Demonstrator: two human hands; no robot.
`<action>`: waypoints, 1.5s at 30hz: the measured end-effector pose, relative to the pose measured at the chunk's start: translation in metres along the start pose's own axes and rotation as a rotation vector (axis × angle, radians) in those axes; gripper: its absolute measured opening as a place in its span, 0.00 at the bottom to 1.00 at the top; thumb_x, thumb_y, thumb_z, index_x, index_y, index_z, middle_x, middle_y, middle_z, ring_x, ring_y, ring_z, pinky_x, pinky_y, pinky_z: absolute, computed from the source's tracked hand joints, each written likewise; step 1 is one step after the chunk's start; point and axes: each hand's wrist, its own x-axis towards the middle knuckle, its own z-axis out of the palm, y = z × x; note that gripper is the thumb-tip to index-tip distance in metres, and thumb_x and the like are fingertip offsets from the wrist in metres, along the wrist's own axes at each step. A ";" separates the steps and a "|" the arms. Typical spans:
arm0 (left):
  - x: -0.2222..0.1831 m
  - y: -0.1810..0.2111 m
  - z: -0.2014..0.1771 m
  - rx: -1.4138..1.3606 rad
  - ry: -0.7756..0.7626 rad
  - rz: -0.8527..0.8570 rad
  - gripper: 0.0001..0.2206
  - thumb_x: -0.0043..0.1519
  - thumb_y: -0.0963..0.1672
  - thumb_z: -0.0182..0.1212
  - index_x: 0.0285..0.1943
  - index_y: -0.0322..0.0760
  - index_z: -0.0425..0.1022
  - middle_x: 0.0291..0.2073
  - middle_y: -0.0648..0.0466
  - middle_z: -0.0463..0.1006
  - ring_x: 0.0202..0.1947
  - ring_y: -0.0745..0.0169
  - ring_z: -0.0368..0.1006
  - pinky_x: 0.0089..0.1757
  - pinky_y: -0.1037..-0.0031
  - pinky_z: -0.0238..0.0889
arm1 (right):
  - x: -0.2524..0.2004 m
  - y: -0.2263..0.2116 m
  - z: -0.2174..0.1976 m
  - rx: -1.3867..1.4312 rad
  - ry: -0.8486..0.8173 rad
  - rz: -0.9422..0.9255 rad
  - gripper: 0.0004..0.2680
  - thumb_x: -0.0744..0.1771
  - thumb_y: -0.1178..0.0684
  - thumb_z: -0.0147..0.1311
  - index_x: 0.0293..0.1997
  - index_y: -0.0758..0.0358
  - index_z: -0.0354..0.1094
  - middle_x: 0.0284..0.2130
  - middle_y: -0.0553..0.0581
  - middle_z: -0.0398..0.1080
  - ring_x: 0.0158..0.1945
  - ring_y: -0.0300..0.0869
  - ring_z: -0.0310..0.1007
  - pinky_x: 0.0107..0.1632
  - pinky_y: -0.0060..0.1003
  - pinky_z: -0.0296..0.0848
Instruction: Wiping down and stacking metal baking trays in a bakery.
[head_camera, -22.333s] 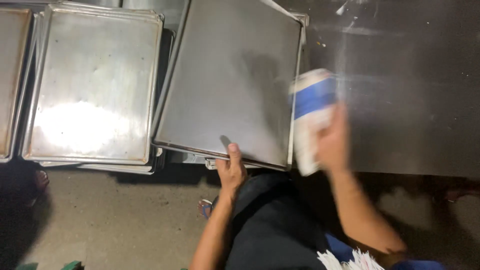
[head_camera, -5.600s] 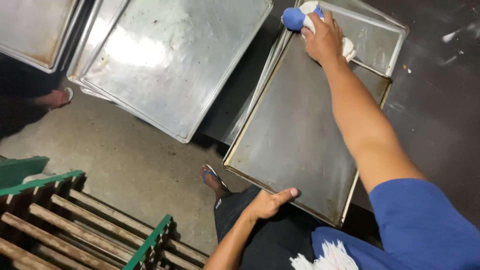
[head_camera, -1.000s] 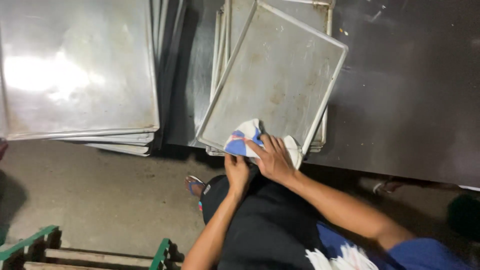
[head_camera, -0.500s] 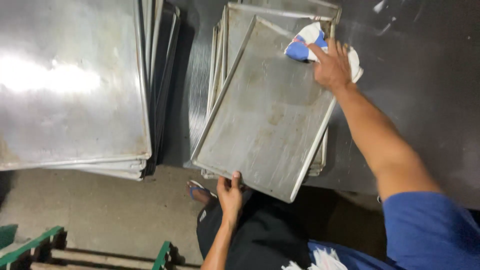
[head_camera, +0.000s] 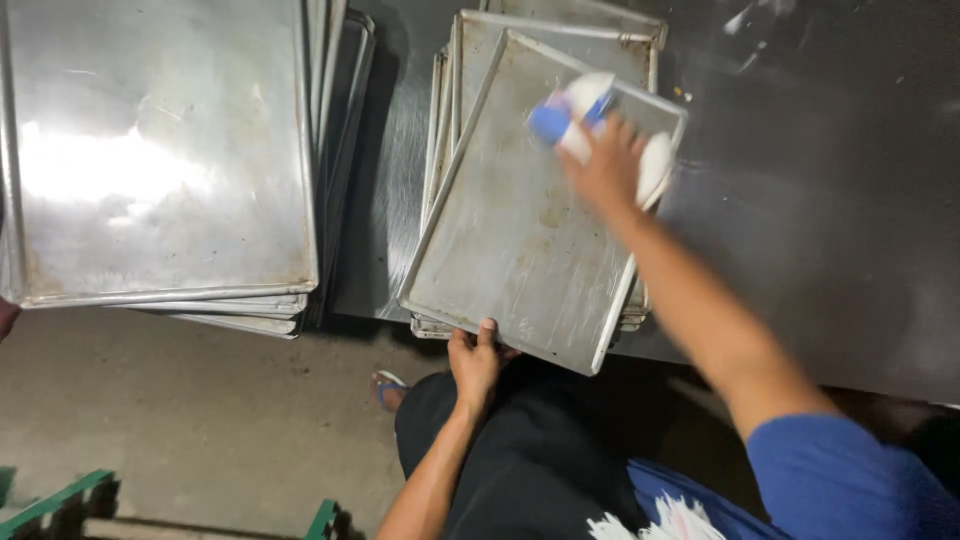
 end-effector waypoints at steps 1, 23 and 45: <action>0.001 -0.002 -0.001 -0.004 -0.004 -0.010 0.13 0.66 0.44 0.58 0.44 0.23 0.66 0.33 0.42 0.78 0.25 0.55 0.78 0.27 0.65 0.79 | -0.025 -0.029 -0.012 0.010 -0.048 -0.004 0.24 0.68 0.35 0.55 0.73 0.44 0.61 0.59 0.74 0.59 0.58 0.64 0.59 0.58 0.63 0.54; -0.005 -0.019 0.001 -0.162 -0.058 -0.035 0.09 0.68 0.42 0.53 0.49 0.26 0.70 0.26 0.48 0.78 0.22 0.60 0.76 0.29 0.70 0.75 | 0.104 -0.033 0.081 -0.056 0.042 -0.049 0.20 0.67 0.42 0.59 0.68 0.46 0.64 0.61 0.73 0.61 0.56 0.64 0.67 0.54 0.61 0.63; 0.015 -0.039 0.003 0.050 -0.188 0.074 0.08 0.67 0.41 0.53 0.44 0.24 0.67 0.27 0.43 0.81 0.26 0.56 0.82 0.28 0.68 0.76 | -0.022 -0.151 -0.010 0.434 -0.343 0.022 0.17 0.65 0.44 0.61 0.58 0.56 0.70 0.46 0.68 0.74 0.49 0.61 0.75 0.50 0.54 0.74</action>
